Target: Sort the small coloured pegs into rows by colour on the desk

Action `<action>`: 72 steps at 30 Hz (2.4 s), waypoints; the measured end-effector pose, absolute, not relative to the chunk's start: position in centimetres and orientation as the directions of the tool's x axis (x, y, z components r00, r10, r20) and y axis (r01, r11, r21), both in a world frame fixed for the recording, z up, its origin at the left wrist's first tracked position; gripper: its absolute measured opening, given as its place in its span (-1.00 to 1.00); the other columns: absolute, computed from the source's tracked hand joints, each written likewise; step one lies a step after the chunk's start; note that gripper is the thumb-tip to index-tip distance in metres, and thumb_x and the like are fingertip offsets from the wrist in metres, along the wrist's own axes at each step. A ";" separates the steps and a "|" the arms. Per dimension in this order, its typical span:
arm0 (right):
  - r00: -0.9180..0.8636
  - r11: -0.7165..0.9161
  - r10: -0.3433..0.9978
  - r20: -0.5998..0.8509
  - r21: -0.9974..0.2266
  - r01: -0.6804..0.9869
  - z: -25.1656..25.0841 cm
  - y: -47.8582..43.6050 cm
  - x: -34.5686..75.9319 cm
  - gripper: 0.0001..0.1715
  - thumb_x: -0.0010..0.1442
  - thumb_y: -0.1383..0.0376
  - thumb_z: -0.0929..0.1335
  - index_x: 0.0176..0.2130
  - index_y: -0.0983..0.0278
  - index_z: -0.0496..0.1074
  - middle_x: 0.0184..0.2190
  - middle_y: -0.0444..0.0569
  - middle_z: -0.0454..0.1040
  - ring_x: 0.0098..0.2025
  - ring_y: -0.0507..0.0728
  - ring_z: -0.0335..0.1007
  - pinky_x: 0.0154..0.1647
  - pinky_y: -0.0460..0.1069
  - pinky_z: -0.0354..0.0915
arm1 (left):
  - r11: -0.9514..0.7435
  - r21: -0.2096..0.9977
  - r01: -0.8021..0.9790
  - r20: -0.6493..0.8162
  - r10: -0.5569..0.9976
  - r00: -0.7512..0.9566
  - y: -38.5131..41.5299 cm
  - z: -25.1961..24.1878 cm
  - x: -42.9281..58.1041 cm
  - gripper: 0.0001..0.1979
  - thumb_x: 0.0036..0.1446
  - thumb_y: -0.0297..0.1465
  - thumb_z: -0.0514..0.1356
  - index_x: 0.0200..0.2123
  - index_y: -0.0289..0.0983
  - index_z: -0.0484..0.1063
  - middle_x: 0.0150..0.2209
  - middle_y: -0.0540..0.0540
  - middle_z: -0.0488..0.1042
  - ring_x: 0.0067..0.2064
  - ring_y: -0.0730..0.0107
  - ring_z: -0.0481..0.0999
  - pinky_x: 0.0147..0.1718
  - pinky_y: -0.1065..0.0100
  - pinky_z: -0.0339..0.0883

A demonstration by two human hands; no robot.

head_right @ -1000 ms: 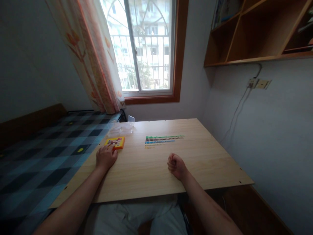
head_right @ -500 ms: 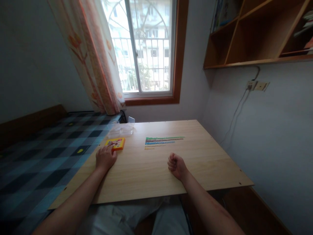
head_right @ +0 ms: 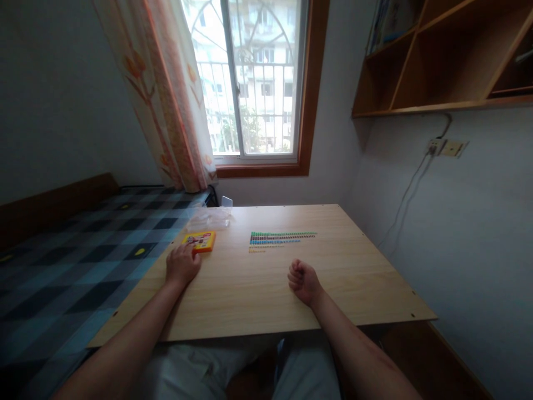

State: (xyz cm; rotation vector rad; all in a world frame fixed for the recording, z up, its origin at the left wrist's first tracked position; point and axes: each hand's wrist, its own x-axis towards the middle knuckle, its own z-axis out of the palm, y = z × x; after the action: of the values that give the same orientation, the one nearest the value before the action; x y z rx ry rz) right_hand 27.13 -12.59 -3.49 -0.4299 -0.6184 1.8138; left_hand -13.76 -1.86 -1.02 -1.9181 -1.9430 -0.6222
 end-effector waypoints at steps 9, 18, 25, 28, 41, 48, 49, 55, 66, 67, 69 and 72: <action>-0.330 -0.262 0.944 0.013 -0.576 -0.774 -3.8 -12.5 27.3 -0.81 0.03 0.39 0.37 -0.50 0.26 0.24 -0.68 -0.32 -0.04 -0.65 -0.09 -0.33 -0.73 -0.22 -0.23 | -0.030 0.055 0.998 0.525 0.851 -0.004 -1.6 -1.3 -13.9 -0.55 0.17 -0.36 0.05 0.10 -0.37 0.43 0.11 -0.34 0.46 0.11 -0.06 0.38 0.14 0.05 0.14; -0.346 -0.270 0.938 0.030 -0.563 -0.781 -4.2 -12.3 27.4 -0.80 0.06 0.39 0.38 -0.49 0.26 0.26 -0.67 -0.32 -0.02 -0.66 -0.09 -0.30 -0.73 -0.22 -0.22 | -0.033 0.046 0.998 0.525 0.851 0.004 -1.8 -1.1 -13.8 -0.57 0.18 -0.37 0.03 0.07 -0.40 0.44 0.03 -0.35 0.52 0.03 -0.04 0.45 0.06 0.05 0.20; -0.360 -0.284 0.932 0.030 -0.557 -0.781 -4.2 -12.2 27.4 -0.79 0.06 0.38 0.39 -0.49 0.26 0.26 -0.68 -0.32 -0.02 -0.66 -0.09 -0.30 -0.73 -0.22 -0.22 | -0.050 0.041 0.998 0.532 0.847 0.020 -2.0 -1.1 -13.9 -0.58 0.18 -0.40 0.04 0.05 -0.38 0.47 0.01 -0.32 0.54 -0.01 -0.02 0.46 0.05 0.05 0.18; -0.363 -0.291 0.931 0.025 -0.549 -0.784 -4.1 -12.2 27.2 -0.79 0.06 0.38 0.40 -0.49 0.26 0.26 -0.68 -0.32 -0.01 -0.66 -0.09 -0.29 -0.73 -0.22 -0.21 | -0.051 0.035 0.998 0.535 0.845 0.025 -2.2 -1.1 -14.0 -0.60 0.19 -0.39 0.03 0.03 -0.36 0.48 -0.01 -0.30 0.55 -0.02 -0.01 0.46 0.04 0.07 0.18; -0.362 -0.323 0.932 -0.019 -0.501 -0.803 -3.8 -12.7 26.8 -0.82 0.04 0.39 0.43 -0.48 0.27 0.33 -0.66 -0.31 0.01 -0.64 -0.10 -0.28 -0.72 -0.22 -0.21 | -0.073 0.032 0.997 0.515 0.856 0.046 -2.4 -0.9 -14.3 -0.61 0.24 -0.32 -0.01 -0.04 -0.36 0.50 -0.05 -0.31 0.54 -0.05 -0.01 0.43 0.00 0.07 0.25; -0.370 -0.341 0.928 -0.033 -0.474 -0.812 -4.1 -13.5 26.7 -0.80 0.08 0.37 0.45 -0.47 0.27 0.34 -0.65 -0.30 0.00 -0.64 -0.10 -0.27 -0.72 -0.23 -0.18 | -0.152 0.040 0.988 0.538 0.836 0.107 -2.7 -1.6 -14.9 -0.59 0.22 -0.31 0.01 0.00 -0.39 0.46 0.01 -0.35 0.51 0.03 -0.01 0.43 0.10 0.06 0.25; -0.368 -0.341 0.929 -0.035 -0.466 -0.816 -4.1 -13.6 26.7 -0.81 0.09 0.37 0.44 -0.46 0.27 0.35 -0.64 -0.30 0.00 -0.64 -0.10 -0.27 -0.72 -0.23 -0.17 | -0.154 0.045 0.987 0.541 0.834 0.106 -3.0 -1.7 -14.9 -0.60 0.21 -0.32 0.01 -0.01 -0.39 0.46 0.01 -0.36 0.51 0.03 -0.02 0.43 0.10 0.05 0.25; -0.345 -0.324 0.938 -0.042 -0.463 -0.825 -4.3 -14.0 26.7 -0.82 0.10 0.38 0.44 -0.46 0.27 0.36 -0.64 -0.29 0.02 -0.63 -0.10 -0.26 -0.71 -0.22 -0.16 | -0.163 0.065 0.985 0.556 0.825 0.100 -7.0 -1.9 -13.6 -0.62 0.20 -0.31 0.02 -0.04 -0.38 0.47 -0.02 -0.34 0.51 0.01 -0.02 0.43 0.11 0.02 0.28; -0.337 -0.307 0.941 -0.029 -0.493 -0.814 -4.1 -14.2 26.7 -0.76 0.09 0.33 0.46 -0.45 0.25 0.31 -0.63 -0.30 -0.04 -0.63 -0.08 -0.29 -0.71 -0.21 -0.16 | -0.325 0.257 0.910 0.498 0.852 0.163 -13.3 -1.6 -10.9 -0.73 0.21 -0.28 0.13 -0.09 -0.19 0.52 -0.04 -0.21 0.53 0.02 0.02 0.45 0.07 -0.02 0.39; -0.339 -0.308 0.940 -0.029 -0.494 -0.813 -4.1 -14.2 26.8 -0.76 0.10 0.32 0.46 -0.45 0.25 0.30 -0.63 -0.30 -0.04 -0.63 -0.08 -0.29 -0.71 -0.21 -0.16 | -0.346 0.260 0.901 0.503 0.846 0.179 -13.7 -1.7 -10.6 -0.73 0.21 -0.28 0.14 -0.08 -0.18 0.53 -0.04 -0.21 0.53 0.02 0.02 0.46 0.07 -0.01 0.40; -0.345 -0.316 0.938 -0.034 -0.494 -0.810 -4.1 -14.2 26.8 -0.76 0.10 0.32 0.46 -0.44 0.24 0.30 -0.63 -0.30 -0.03 -0.63 -0.08 -0.29 -0.70 -0.21 -0.15 | -0.382 0.254 0.889 0.517 0.830 0.209 -14.5 -2.1 -10.1 -0.73 0.23 -0.28 0.14 -0.05 -0.15 0.53 -0.03 -0.19 0.53 0.02 0.03 0.47 0.04 0.00 0.43; -0.345 -0.328 0.937 -0.059 -0.491 -0.807 -4.1 -14.4 26.7 -0.78 0.09 0.35 0.45 -0.45 0.25 0.32 -0.64 -0.30 0.00 -0.63 -0.08 -0.27 -0.70 -0.21 -0.16 | -0.453 0.224 0.863 0.552 0.788 0.271 -16.2 -2.9 -9.3 -0.70 0.23 -0.34 0.13 0.00 -0.10 0.52 -0.02 -0.18 0.54 0.01 0.04 0.49 0.00 0.01 0.46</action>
State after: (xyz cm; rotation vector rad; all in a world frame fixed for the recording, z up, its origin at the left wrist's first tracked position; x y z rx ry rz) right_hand 26.68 -14.40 -4.09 -0.3995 -0.4553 1.8893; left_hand -9.26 -16.16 -2.87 -2.4050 -1.5720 -0.9319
